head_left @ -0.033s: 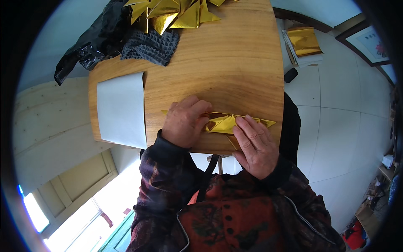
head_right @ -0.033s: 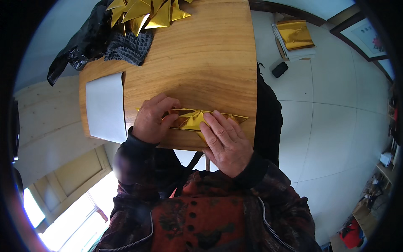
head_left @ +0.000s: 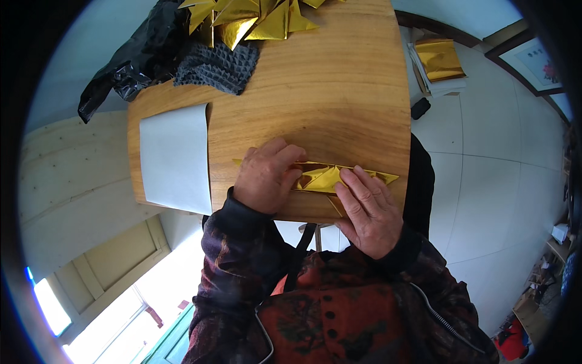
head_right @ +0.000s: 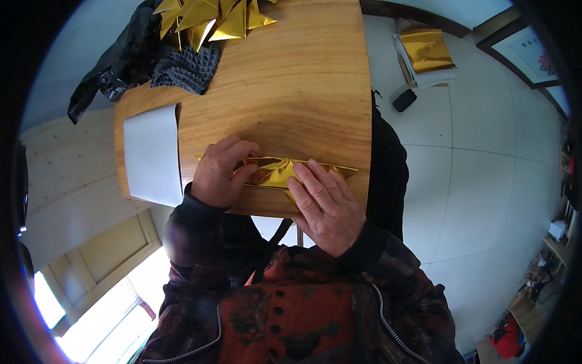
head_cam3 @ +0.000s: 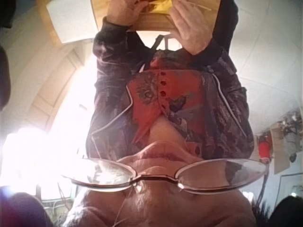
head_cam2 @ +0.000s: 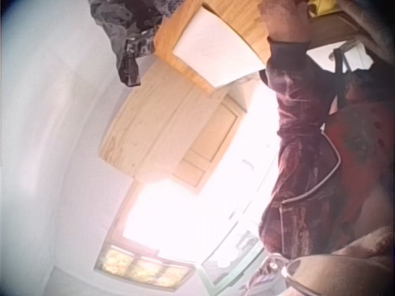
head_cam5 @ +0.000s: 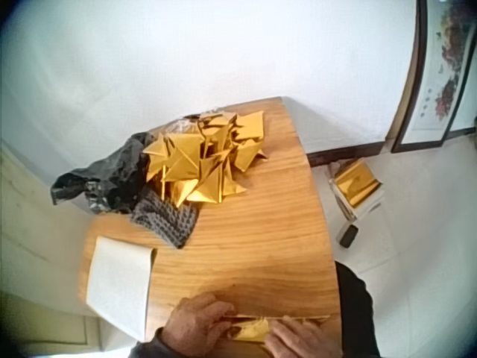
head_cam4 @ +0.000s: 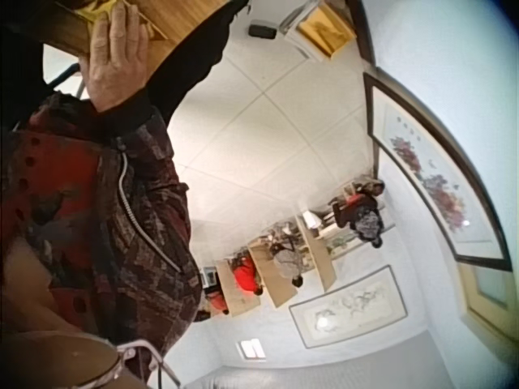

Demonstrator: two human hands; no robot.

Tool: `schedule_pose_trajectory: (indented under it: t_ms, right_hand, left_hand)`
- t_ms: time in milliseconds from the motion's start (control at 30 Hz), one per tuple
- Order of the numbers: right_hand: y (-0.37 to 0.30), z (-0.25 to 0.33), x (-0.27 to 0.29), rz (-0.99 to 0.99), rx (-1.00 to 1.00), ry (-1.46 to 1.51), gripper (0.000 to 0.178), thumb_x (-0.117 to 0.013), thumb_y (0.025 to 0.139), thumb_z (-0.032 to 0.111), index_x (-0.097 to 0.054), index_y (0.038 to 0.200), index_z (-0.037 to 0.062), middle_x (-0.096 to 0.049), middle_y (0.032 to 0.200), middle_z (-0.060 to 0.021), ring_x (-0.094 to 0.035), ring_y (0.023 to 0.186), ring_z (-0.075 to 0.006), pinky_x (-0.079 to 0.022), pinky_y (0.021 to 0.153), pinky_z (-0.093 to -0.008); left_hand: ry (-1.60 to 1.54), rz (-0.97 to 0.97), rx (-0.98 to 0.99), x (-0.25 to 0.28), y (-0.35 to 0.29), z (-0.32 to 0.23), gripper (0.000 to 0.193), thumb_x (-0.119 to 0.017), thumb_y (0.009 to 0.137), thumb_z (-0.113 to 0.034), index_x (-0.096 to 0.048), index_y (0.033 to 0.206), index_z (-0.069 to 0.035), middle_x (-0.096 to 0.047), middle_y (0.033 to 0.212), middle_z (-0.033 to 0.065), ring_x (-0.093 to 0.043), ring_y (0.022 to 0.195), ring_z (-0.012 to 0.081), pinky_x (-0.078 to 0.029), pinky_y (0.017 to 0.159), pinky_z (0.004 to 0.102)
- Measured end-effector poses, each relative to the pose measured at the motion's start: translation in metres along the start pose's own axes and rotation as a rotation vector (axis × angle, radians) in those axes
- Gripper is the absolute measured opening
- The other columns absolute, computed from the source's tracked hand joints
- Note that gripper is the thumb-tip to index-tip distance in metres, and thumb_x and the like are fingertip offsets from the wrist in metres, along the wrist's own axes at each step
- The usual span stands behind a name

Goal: The person folds a gold-colored sheet of paper into a triangular shape on a wooden table. They smooth the creases with their hands and place the finished piece among other similar folded items.

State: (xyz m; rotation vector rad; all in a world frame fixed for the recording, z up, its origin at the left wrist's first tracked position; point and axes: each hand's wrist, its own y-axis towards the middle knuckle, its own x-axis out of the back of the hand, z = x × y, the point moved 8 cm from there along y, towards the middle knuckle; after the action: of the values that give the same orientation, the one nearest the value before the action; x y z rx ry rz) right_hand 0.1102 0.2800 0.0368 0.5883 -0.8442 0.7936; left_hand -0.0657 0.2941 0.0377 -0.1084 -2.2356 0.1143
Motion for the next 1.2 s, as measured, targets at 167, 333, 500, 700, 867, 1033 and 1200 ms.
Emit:
schedule_pose_trajectory:
  t_ms: [167, 333, 500, 700, 867, 1033, 1200]
  right_hand:
    - [0.002, 0.001, -0.003, 0.046, -0.004, -0.003, 0.065, -0.075, 0.074, 0.029, -0.054, 0.132, 0.0078, -0.045, 0.144, -0.0097, -0.04, 0.135, -0.0298, -0.034, 0.107, -0.0433]
    - [0.001, 0.001, -0.006, 0.053, -0.006, -0.019, 0.064, -0.075, 0.074, 0.03, -0.056, 0.13, 0.0069, -0.046, 0.144, -0.0091, -0.04, 0.136, -0.0292, -0.033, 0.107, -0.0432]
    - [0.0, 0.001, -0.008, 0.051, -0.002, -0.041, 0.062, -0.075, 0.073, 0.03, -0.057, 0.128, 0.0071, -0.046, 0.144, -0.0093, -0.04, 0.136, -0.0287, -0.033, 0.108, -0.0431]
    - [0.0, 0.0, -0.008, 0.058, 0.003, -0.06, 0.063, -0.075, 0.072, 0.031, -0.058, 0.128, 0.0075, -0.046, 0.144, -0.0094, -0.041, 0.136, -0.0289, -0.032, 0.108, -0.043]
    - [-0.001, -0.001, -0.01, 0.055, 0.005, -0.066, 0.062, -0.073, 0.074, 0.032, -0.057, 0.129, 0.0076, -0.046, 0.145, -0.0095, -0.04, 0.136, -0.0288, -0.031, 0.109, -0.0435]
    - [-0.002, -0.001, -0.012, 0.055, 0.004, -0.07, 0.063, -0.071, 0.076, 0.033, -0.055, 0.131, 0.0073, -0.047, 0.144, -0.0094, -0.04, 0.137, -0.0289, -0.029, 0.111, -0.0434]
    - [-0.002, -0.001, -0.012, 0.055, 0.009, -0.071, 0.063, -0.071, 0.077, 0.034, -0.054, 0.131, 0.0071, -0.047, 0.144, -0.0094, -0.04, 0.137, -0.0291, -0.029, 0.112, -0.0433]
  left_hand:
    - [0.029, 0.038, 0.037, -0.002, 0.001, 0.001, 0.018, -0.066, 0.077, -0.009, -0.063, 0.095, -0.011, -0.059, 0.087, 0.0062, -0.059, 0.087, 0.0287, -0.043, 0.073, 0.0414]
    - [0.1, 0.021, 0.009, 0.002, 0.004, -0.006, 0.019, -0.067, 0.075, -0.005, -0.062, 0.093, -0.009, -0.059, 0.086, 0.0088, -0.06, 0.083, 0.0305, -0.044, 0.071, 0.0406]
    - [0.083, 0.006, 0.01, 0.003, 0.004, -0.008, 0.02, -0.068, 0.074, -0.003, -0.062, 0.093, -0.007, -0.059, 0.086, 0.0098, -0.06, 0.081, 0.0317, -0.044, 0.071, 0.0399]
    - [0.097, 0.0, 0.014, 0.004, 0.004, -0.008, 0.02, -0.068, 0.074, -0.004, -0.062, 0.092, -0.008, -0.058, 0.087, 0.0086, -0.057, 0.085, 0.0308, -0.043, 0.077, 0.0403]
    - [0.11, -0.012, 0.021, 0.003, 0.005, -0.008, 0.019, -0.069, 0.072, -0.004, -0.063, 0.09, -0.009, -0.057, 0.088, 0.0077, -0.054, 0.087, 0.0301, -0.043, 0.079, 0.0393]
    - [0.11, -0.027, 0.024, 0.005, 0.005, -0.009, 0.019, -0.069, 0.071, -0.004, -0.063, 0.089, -0.01, -0.056, 0.088, 0.007, -0.053, 0.086, 0.0295, -0.043, 0.08, 0.0388]
    - [0.134, -0.019, 0.019, 0.004, 0.004, -0.01, 0.019, -0.069, 0.071, -0.004, -0.063, 0.089, -0.01, -0.056, 0.088, 0.0066, -0.053, 0.086, 0.0288, -0.042, 0.081, 0.0389]
